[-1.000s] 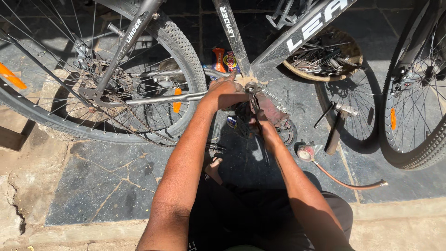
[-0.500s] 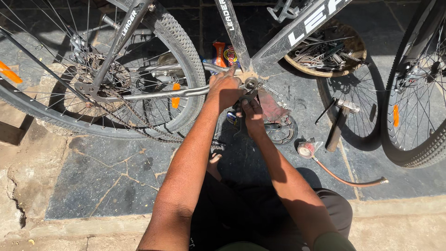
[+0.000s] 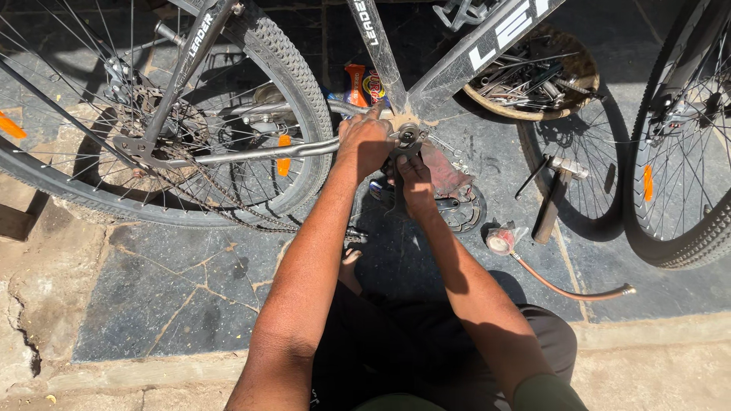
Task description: The person disassembles the bottom bracket area of a bicycle using a wrench and hammer. They handle a chain and various metal components by hand while sitting on a tiled floor.
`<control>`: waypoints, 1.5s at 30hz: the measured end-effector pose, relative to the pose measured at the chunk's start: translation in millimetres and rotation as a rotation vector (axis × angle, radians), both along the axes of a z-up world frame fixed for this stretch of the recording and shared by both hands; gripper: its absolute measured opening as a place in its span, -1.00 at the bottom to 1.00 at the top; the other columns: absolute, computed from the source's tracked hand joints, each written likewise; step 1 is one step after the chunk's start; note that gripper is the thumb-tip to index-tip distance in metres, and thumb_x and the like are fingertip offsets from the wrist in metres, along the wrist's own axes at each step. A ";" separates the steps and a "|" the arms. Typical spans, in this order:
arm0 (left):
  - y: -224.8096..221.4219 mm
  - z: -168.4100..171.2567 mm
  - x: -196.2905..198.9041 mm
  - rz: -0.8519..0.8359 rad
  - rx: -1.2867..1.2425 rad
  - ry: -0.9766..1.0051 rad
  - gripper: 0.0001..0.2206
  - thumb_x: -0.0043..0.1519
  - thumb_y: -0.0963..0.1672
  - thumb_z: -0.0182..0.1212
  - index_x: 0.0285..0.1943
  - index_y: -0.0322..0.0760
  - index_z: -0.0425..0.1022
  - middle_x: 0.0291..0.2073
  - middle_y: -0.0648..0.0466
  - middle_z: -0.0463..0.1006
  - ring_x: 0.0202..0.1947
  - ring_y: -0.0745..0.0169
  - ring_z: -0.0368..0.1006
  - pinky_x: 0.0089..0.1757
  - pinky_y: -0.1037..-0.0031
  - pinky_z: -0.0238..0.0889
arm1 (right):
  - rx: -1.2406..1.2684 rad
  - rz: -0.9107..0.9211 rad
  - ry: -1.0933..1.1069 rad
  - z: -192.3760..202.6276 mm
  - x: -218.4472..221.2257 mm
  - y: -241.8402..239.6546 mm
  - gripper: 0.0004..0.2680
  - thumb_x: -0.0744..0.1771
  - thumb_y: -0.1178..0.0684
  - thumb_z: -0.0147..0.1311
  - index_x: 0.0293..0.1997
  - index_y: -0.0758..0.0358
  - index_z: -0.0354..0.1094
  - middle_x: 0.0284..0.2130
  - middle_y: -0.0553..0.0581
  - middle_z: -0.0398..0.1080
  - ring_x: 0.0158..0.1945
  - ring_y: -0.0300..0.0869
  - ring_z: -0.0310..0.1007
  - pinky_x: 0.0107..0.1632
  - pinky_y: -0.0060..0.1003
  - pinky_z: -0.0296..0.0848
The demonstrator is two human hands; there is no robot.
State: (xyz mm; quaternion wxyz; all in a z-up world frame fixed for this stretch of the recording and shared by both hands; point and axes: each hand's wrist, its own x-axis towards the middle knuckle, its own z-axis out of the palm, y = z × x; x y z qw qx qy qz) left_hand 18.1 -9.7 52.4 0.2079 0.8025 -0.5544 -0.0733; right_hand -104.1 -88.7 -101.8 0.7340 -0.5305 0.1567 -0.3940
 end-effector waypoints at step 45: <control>-12.9 -21.9 30.6 -0.159 0.006 0.138 -0.70 0.12 0.01 0.17 -0.27 -0.24 0.71 0.58 -0.19 -0.02 0.37 -0.32 0.22 0.26 -0.12 0.03 | 0.258 0.093 0.157 5.4 -77.1 -0.4 -0.91 0.36 0.10 0.13 -0.11 0.25 0.40 -0.32 0.02 0.48 -0.30 -0.25 0.43 -0.18 -0.35 0.43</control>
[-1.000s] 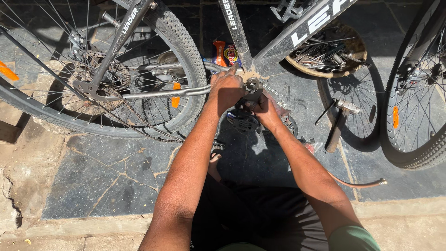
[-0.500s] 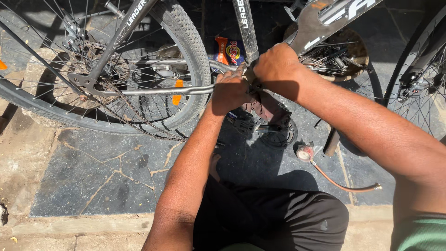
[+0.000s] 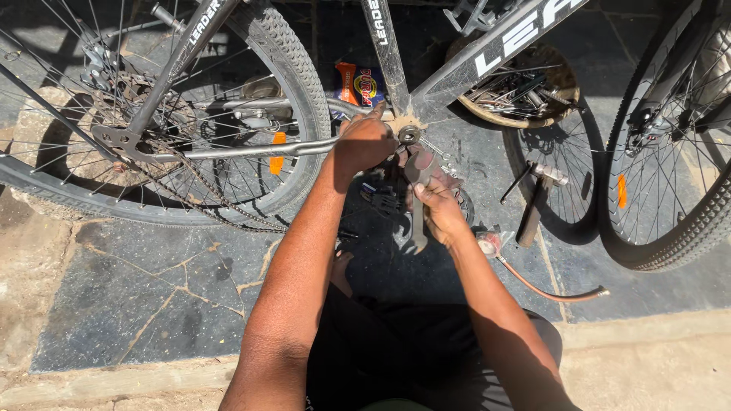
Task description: The person disassembles the bottom bracket area of a bicycle using a wrench and hammer. They handle a chain and various metal components by hand while sitting on a tiled floor.
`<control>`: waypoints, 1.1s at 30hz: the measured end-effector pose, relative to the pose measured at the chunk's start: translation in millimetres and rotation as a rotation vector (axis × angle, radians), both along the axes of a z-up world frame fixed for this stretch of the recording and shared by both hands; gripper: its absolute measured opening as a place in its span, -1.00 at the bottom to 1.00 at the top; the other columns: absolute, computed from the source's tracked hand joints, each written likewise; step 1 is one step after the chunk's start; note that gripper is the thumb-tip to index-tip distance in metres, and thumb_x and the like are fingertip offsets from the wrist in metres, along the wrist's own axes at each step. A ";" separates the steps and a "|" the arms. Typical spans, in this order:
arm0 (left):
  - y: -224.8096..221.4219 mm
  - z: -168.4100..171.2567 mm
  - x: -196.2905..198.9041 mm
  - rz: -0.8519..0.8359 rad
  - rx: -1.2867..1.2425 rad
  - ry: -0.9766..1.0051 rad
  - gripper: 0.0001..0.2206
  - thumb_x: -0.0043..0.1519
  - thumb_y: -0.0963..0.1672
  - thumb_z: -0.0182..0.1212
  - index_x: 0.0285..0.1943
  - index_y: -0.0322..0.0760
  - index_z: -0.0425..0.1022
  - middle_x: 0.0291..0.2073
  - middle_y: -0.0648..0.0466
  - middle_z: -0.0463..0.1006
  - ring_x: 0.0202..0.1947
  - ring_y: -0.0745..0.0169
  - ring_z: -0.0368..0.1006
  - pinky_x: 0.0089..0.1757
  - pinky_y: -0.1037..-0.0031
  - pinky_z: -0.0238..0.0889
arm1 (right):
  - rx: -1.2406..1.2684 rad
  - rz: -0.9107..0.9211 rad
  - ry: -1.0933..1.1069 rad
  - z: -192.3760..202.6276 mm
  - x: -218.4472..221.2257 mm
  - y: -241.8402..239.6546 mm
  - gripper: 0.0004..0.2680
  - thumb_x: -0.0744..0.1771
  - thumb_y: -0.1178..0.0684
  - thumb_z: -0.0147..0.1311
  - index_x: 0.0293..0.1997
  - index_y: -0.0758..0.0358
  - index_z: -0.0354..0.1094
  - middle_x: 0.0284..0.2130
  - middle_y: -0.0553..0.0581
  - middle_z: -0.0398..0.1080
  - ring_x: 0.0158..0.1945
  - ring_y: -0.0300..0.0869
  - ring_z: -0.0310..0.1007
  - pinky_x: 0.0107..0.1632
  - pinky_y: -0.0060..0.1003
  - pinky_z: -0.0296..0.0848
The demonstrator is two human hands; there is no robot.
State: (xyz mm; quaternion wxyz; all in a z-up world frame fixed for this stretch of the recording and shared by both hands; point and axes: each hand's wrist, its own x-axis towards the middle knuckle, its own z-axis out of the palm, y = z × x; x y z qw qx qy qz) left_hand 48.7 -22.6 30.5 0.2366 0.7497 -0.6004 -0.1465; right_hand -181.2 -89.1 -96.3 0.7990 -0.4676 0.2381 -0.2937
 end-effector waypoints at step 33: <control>19.2 28.6 -13.0 0.138 -0.067 0.128 -0.74 0.06 -0.10 0.32 -0.18 -0.37 0.48 -0.05 -0.17 0.53 -0.02 -0.05 0.51 0.04 0.21 0.35 | -1.249 0.066 0.734 91.1 20.2 -48.7 -0.78 0.34 -0.02 0.24 0.04 0.18 0.42 -0.27 0.27 0.55 -0.21 0.08 0.57 -0.09 0.00 0.46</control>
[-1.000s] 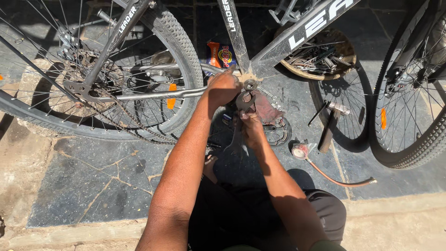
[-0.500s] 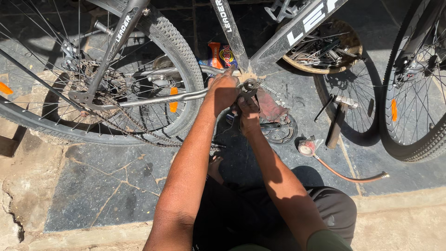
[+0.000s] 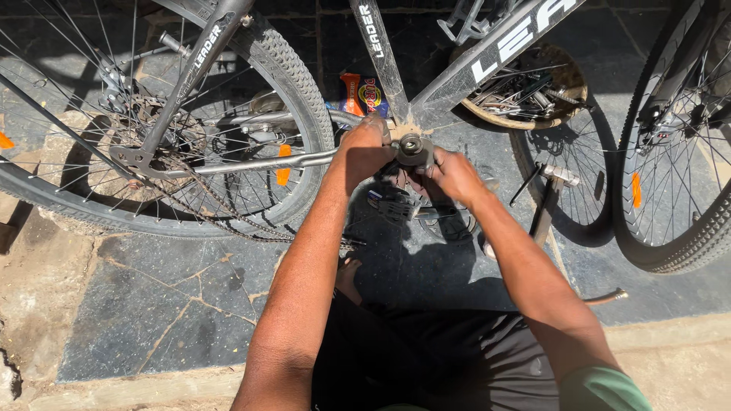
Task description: The person disassembles the bottom bracket area of a bicycle using a wrench and hammer. They handle a chain and various metal components by hand while sitting on a tiled floor.
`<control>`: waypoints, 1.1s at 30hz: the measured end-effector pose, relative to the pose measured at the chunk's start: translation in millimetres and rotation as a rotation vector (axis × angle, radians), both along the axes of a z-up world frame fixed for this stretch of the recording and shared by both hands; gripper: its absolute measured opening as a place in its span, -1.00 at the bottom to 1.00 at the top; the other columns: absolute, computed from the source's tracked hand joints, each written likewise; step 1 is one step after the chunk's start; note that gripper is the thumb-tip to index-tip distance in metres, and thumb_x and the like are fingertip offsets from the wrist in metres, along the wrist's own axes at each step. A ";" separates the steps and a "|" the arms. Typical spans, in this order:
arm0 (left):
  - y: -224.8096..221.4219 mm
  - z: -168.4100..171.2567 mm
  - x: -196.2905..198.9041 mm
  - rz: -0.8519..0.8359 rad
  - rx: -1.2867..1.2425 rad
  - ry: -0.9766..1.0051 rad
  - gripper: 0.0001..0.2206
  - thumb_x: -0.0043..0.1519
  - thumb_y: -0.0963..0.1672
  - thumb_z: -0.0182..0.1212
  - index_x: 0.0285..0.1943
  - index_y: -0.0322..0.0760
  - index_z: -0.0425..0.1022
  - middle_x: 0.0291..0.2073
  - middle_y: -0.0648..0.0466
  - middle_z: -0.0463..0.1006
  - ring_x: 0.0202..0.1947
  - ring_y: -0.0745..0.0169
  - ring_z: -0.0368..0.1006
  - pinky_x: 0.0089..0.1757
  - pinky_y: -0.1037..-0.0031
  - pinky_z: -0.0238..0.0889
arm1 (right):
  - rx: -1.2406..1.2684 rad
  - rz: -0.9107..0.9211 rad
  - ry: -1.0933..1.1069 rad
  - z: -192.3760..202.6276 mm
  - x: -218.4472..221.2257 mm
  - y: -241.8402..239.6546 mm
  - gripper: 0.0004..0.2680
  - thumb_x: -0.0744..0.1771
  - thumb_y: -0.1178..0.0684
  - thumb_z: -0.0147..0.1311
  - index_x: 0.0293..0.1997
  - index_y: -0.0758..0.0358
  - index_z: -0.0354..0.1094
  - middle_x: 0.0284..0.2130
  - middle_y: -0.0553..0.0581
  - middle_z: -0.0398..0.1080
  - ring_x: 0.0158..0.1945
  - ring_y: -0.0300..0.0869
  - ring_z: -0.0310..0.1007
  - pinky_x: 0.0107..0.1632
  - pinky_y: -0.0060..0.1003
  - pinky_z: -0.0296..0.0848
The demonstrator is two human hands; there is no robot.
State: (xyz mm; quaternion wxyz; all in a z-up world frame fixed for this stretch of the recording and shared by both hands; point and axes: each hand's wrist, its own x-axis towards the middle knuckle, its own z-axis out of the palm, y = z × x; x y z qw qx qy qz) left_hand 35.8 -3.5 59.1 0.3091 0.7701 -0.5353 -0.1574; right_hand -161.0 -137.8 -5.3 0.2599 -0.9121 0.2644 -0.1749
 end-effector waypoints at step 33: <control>-20.8 -27.8 20.9 -0.166 -0.010 -0.182 -0.74 0.15 -0.04 0.19 -0.29 -0.36 0.60 0.23 -0.33 0.45 0.47 -0.14 0.18 0.25 0.16 0.18 | 1.349 0.199 -1.320 -106.7 111.4 88.2 -0.69 0.42 -0.17 0.14 0.17 0.23 0.32 -0.07 0.05 0.45 -0.06 -0.18 0.45 0.01 -0.20 0.43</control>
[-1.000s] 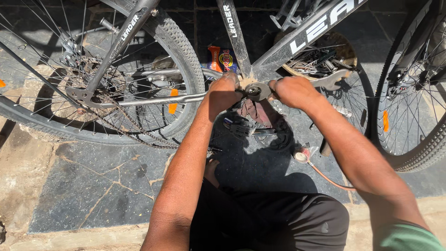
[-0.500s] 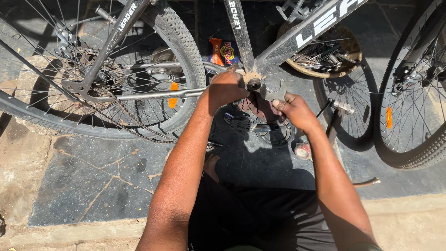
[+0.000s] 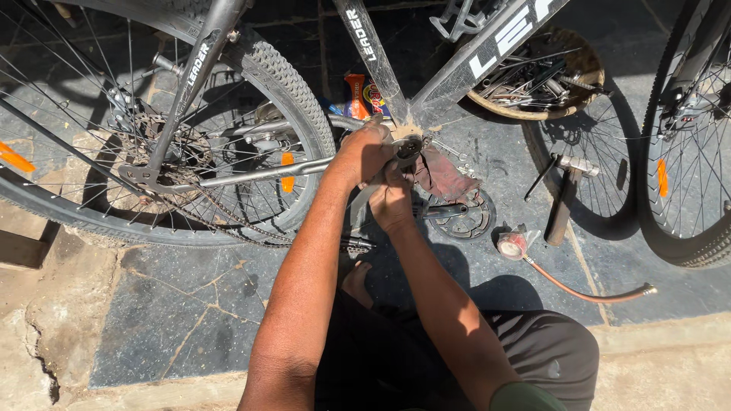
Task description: The person disassembles the bottom bracket area of a bicycle using a wrench and hammer. They handle a chain and various metal components by hand while sitting on a tiled floor.
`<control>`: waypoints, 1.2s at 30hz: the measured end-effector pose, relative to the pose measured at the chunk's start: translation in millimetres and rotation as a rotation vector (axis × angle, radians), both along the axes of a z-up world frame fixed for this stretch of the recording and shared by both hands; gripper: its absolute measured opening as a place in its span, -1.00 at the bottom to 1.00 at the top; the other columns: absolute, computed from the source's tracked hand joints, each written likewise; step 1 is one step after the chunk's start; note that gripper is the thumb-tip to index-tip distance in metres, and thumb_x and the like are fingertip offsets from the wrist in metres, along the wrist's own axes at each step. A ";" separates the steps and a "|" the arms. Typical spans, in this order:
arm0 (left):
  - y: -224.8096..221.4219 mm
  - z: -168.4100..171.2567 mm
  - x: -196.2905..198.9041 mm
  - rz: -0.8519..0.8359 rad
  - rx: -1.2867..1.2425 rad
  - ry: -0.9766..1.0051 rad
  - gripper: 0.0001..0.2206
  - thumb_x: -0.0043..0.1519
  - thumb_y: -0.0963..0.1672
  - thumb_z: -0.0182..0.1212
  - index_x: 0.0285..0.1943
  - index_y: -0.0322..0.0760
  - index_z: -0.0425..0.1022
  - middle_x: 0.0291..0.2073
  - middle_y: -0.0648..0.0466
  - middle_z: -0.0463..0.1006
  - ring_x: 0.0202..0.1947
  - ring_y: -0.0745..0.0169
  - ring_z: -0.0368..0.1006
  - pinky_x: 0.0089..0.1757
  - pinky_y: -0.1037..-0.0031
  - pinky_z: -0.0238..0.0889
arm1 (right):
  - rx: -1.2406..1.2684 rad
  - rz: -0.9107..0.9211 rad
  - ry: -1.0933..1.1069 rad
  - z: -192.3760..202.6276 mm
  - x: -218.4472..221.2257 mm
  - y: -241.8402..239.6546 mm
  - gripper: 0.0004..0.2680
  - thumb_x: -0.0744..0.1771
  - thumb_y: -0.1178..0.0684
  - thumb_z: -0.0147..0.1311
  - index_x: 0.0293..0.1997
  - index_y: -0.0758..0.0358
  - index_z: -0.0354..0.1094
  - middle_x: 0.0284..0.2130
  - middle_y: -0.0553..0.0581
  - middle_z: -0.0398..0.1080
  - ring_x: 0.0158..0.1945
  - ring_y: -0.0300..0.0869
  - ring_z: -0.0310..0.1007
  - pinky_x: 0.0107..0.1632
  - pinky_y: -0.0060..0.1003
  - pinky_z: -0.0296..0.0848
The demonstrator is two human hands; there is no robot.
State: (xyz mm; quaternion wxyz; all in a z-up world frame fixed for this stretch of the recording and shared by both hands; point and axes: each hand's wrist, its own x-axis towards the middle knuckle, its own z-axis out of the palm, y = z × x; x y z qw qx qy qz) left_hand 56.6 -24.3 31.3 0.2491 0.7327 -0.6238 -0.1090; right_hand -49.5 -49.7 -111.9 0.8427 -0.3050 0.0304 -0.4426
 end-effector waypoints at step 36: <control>13.5 30.9 -21.8 0.142 0.097 0.036 -0.72 0.29 -0.02 0.15 -0.09 -0.35 0.49 0.05 -0.18 0.55 0.06 -0.14 0.51 0.13 0.10 0.26 | 0.052 -0.003 -0.050 19.5 -1.6 2.9 -0.63 0.35 -0.15 0.21 0.23 0.14 0.30 0.04 -0.08 0.41 0.11 -0.26 0.37 0.18 -0.23 0.32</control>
